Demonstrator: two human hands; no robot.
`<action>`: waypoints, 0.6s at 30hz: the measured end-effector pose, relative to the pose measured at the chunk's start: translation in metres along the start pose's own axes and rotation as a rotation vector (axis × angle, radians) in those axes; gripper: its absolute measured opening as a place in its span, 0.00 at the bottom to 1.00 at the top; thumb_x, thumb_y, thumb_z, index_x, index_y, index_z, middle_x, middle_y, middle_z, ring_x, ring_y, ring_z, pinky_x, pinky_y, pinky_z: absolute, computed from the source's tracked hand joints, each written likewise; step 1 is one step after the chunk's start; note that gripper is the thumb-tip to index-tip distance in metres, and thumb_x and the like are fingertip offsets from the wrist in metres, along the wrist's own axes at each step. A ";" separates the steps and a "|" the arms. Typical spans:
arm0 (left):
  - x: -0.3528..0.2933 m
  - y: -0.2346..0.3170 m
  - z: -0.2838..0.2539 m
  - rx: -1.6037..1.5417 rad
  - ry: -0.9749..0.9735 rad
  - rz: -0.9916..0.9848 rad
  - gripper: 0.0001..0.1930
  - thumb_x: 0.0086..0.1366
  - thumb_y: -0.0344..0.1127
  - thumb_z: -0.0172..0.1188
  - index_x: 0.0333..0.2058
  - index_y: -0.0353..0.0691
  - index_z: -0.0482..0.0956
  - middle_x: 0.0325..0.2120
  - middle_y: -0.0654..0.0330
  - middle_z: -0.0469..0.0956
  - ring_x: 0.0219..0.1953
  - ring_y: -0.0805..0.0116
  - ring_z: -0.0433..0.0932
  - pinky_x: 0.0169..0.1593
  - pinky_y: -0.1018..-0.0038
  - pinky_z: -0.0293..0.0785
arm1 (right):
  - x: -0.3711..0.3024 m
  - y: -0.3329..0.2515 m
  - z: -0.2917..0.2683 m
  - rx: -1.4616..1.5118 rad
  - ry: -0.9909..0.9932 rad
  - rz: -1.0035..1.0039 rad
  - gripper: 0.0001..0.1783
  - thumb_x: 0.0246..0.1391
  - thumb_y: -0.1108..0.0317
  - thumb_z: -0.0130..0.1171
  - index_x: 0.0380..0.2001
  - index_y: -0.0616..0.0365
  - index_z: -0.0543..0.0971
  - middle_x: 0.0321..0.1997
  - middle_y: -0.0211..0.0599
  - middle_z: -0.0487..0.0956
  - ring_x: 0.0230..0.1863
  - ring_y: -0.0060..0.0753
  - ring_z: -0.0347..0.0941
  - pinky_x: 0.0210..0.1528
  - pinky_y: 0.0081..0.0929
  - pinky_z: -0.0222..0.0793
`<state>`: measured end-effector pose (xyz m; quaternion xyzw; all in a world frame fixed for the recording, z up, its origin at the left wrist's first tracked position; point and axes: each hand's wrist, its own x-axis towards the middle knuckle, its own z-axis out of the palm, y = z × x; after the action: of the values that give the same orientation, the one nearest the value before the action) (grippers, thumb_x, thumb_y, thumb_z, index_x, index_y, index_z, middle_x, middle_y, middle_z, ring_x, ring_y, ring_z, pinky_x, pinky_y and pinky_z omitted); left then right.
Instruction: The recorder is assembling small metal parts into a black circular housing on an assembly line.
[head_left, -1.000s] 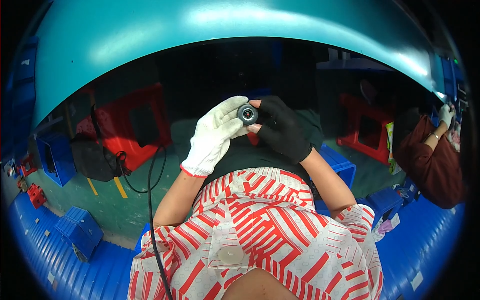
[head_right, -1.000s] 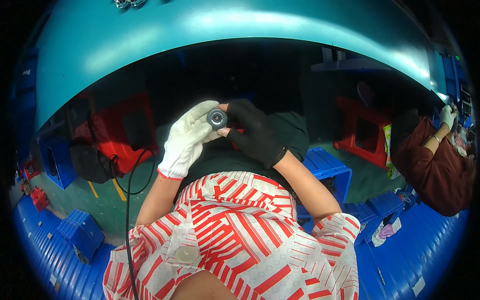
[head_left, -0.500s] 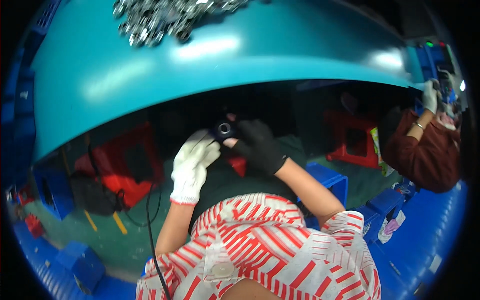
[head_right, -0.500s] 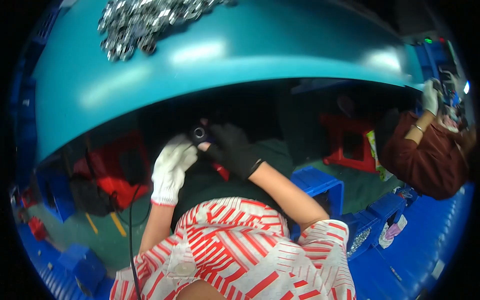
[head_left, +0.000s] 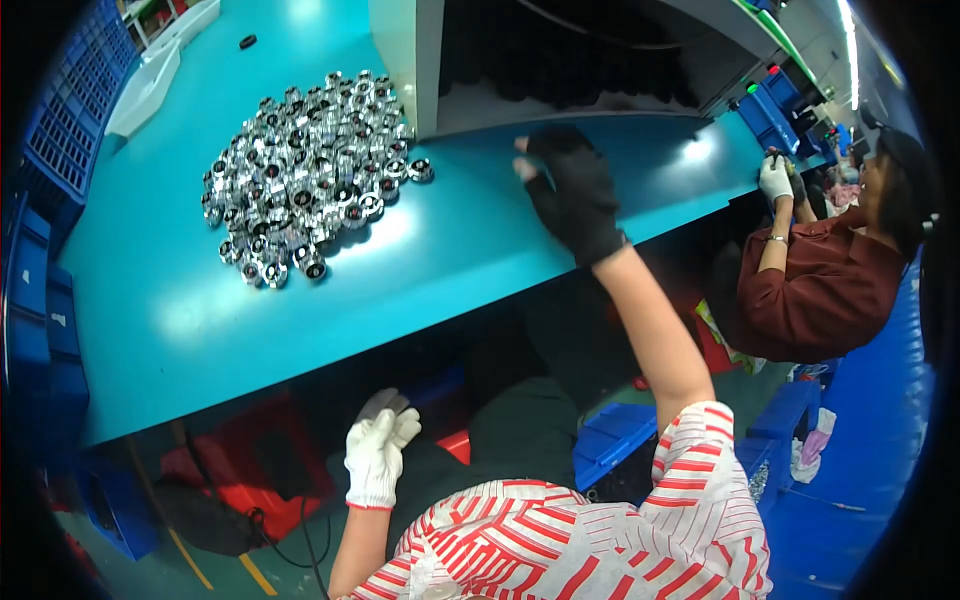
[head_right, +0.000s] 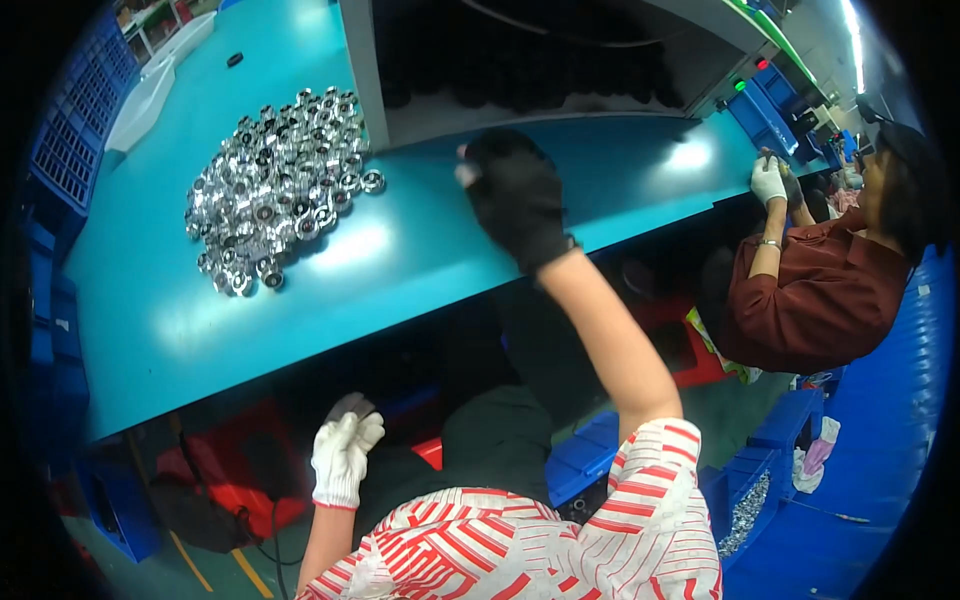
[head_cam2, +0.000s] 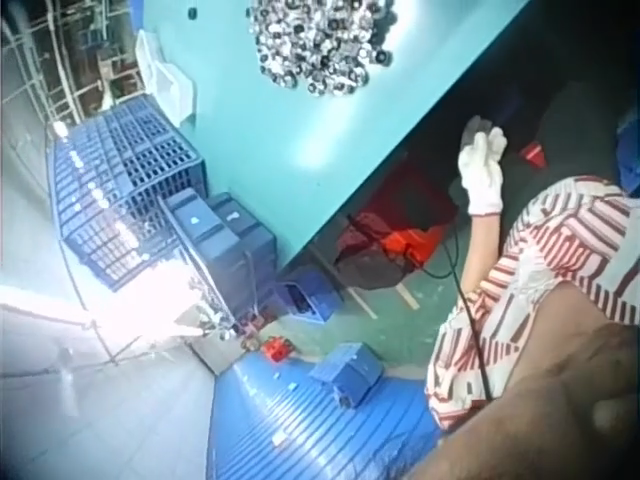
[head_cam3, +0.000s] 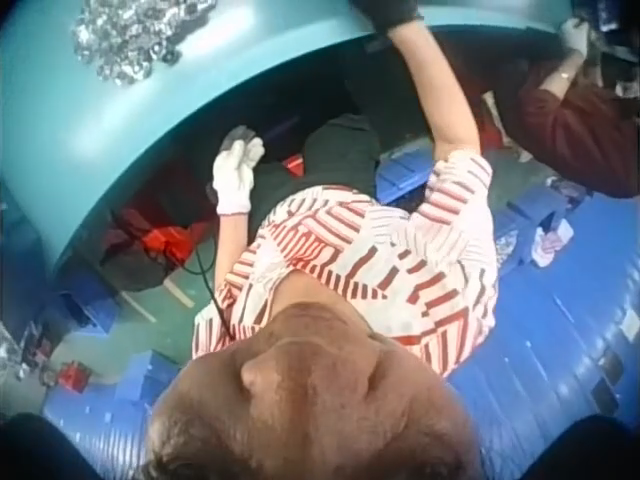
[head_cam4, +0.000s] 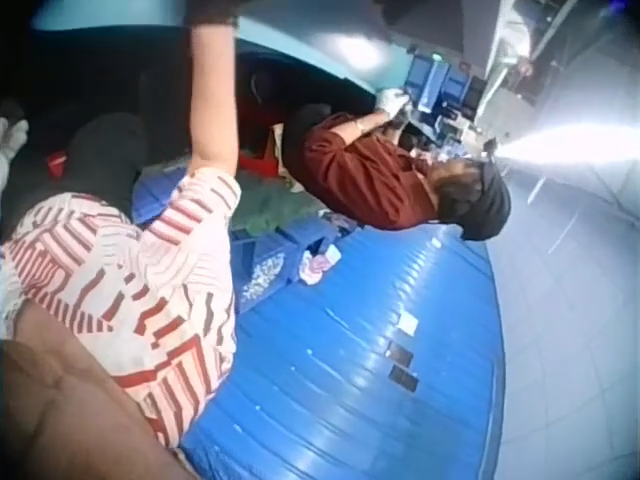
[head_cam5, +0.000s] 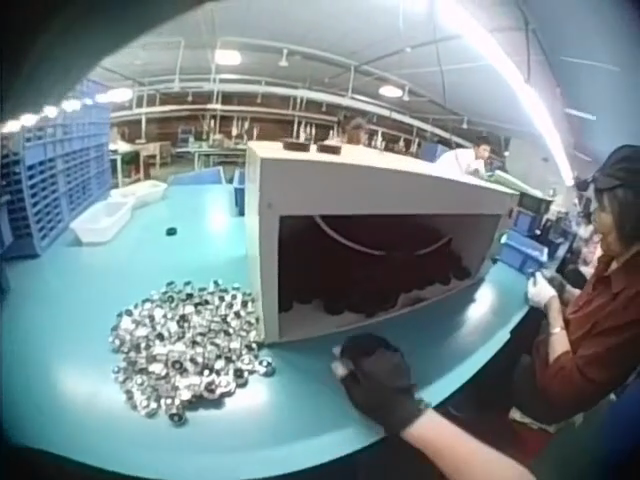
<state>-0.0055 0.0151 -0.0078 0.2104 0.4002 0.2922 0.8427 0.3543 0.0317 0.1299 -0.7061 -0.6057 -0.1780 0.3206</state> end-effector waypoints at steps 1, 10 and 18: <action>0.001 -0.001 0.002 0.008 0.007 0.020 0.28 0.58 0.33 0.63 0.52 0.22 0.65 0.32 0.44 0.78 0.34 0.56 0.81 0.39 0.66 0.80 | 0.013 0.019 0.010 -0.096 0.029 0.040 0.15 0.49 0.65 0.59 0.41 0.55 0.78 0.42 0.46 0.77 0.43 0.48 0.74 0.46 0.40 0.69; -0.004 0.000 0.009 0.033 0.074 0.037 0.18 0.60 0.29 0.58 0.46 0.21 0.70 0.31 0.40 0.78 0.31 0.52 0.81 0.38 0.62 0.80 | 0.076 0.075 0.057 -0.456 0.225 -0.045 0.19 0.50 0.66 0.56 0.48 0.54 0.75 0.45 0.48 0.75 0.45 0.52 0.72 0.50 0.40 0.68; -0.006 -0.007 0.003 0.059 0.022 -0.013 0.28 0.58 0.33 0.63 0.52 0.23 0.64 0.40 0.43 0.75 0.37 0.53 0.79 0.37 0.66 0.80 | 0.014 0.000 0.009 0.193 -0.220 0.098 0.17 0.50 0.63 0.61 0.45 0.49 0.78 0.51 0.45 0.72 0.45 0.45 0.73 0.47 0.35 0.69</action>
<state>-0.0044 0.0057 -0.0065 0.2295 0.4193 0.2772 0.8335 0.3564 0.0482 0.1324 -0.7161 -0.6162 -0.0247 0.3271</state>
